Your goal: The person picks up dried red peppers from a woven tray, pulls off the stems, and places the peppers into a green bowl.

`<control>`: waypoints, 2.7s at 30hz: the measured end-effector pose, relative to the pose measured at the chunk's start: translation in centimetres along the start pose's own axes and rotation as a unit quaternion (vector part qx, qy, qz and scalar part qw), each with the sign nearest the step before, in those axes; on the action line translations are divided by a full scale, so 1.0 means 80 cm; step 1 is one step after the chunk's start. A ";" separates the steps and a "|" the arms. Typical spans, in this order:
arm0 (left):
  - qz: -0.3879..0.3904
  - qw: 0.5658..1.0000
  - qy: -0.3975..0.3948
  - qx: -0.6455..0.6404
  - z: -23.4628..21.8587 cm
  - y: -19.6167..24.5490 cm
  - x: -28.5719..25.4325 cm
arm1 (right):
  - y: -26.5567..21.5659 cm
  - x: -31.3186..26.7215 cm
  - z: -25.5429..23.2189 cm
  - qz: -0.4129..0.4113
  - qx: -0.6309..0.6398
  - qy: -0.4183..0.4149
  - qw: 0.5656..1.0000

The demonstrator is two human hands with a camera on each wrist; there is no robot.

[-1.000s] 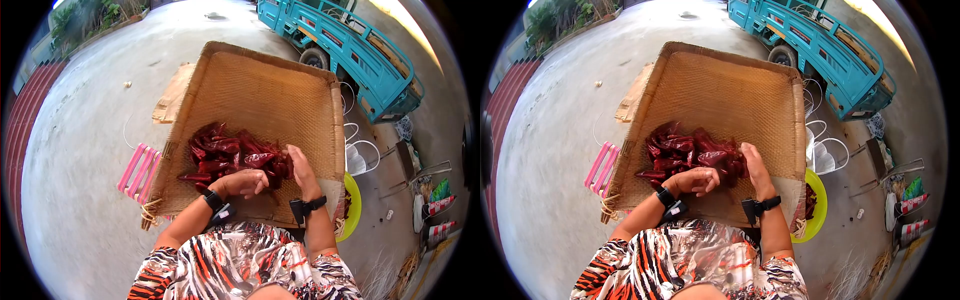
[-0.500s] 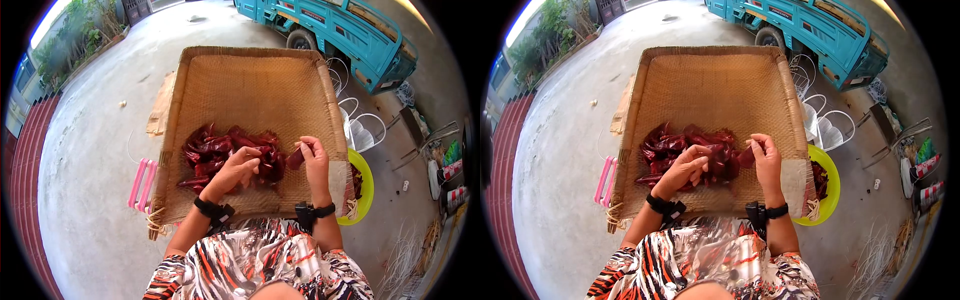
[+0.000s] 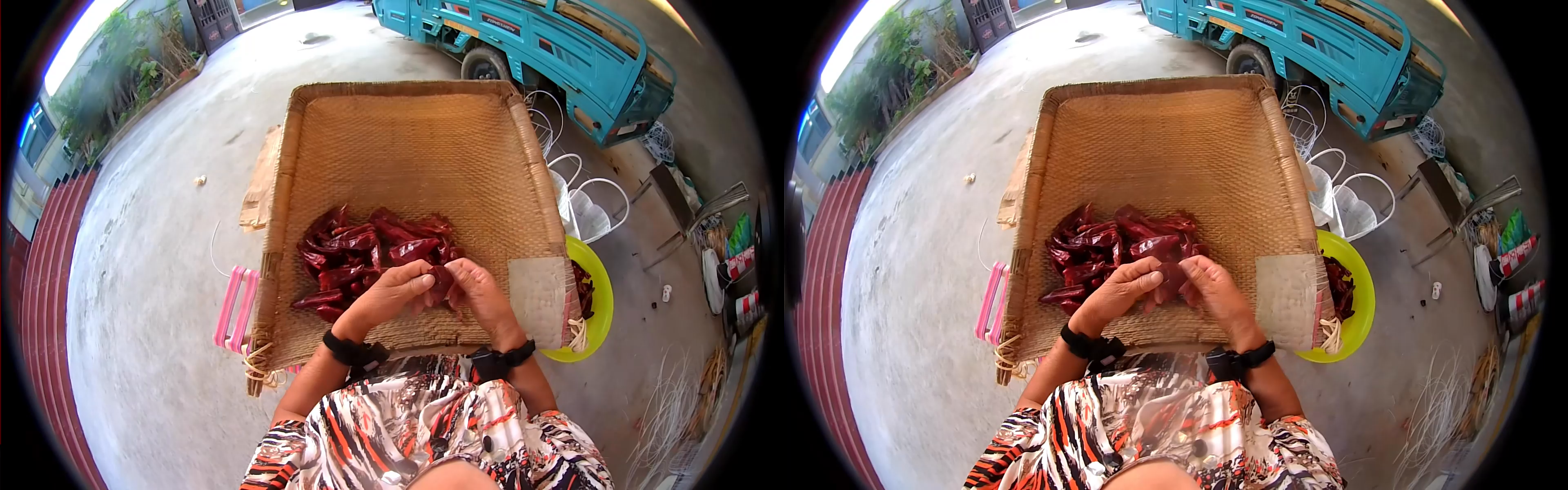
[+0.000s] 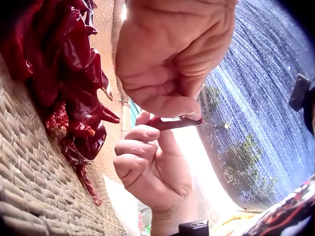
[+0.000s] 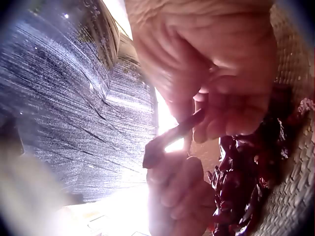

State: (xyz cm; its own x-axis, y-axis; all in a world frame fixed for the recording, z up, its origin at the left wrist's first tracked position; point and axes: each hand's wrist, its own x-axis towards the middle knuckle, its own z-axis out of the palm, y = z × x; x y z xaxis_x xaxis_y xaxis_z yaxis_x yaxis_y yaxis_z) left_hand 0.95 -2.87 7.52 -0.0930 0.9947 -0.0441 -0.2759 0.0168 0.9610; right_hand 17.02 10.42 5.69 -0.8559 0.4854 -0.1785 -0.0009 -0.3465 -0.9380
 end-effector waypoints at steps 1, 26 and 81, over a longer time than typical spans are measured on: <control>-0.005 1.000 0.000 -0.002 -0.001 0.000 0.000 | 0.001 -0.002 -0.001 0.031 0.007 -0.026 0.999; -0.007 0.998 0.024 -0.051 -0.033 -0.043 0.003 | 0.041 0.035 -0.034 -0.239 -0.438 0.217 0.839; 0.009 0.980 0.105 0.167 -0.010 -0.004 0.007 | 0.016 0.002 -0.008 -0.060 -0.094 0.047 0.993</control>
State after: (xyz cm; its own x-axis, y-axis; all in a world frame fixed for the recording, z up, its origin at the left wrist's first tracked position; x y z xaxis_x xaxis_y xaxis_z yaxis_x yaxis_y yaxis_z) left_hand 0.20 -2.43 6.94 -0.3001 0.9527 -0.0470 0.0539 0.0662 0.9964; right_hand 17.18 10.56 4.27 -0.8032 0.5903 -0.0807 0.0042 -0.1298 -0.9915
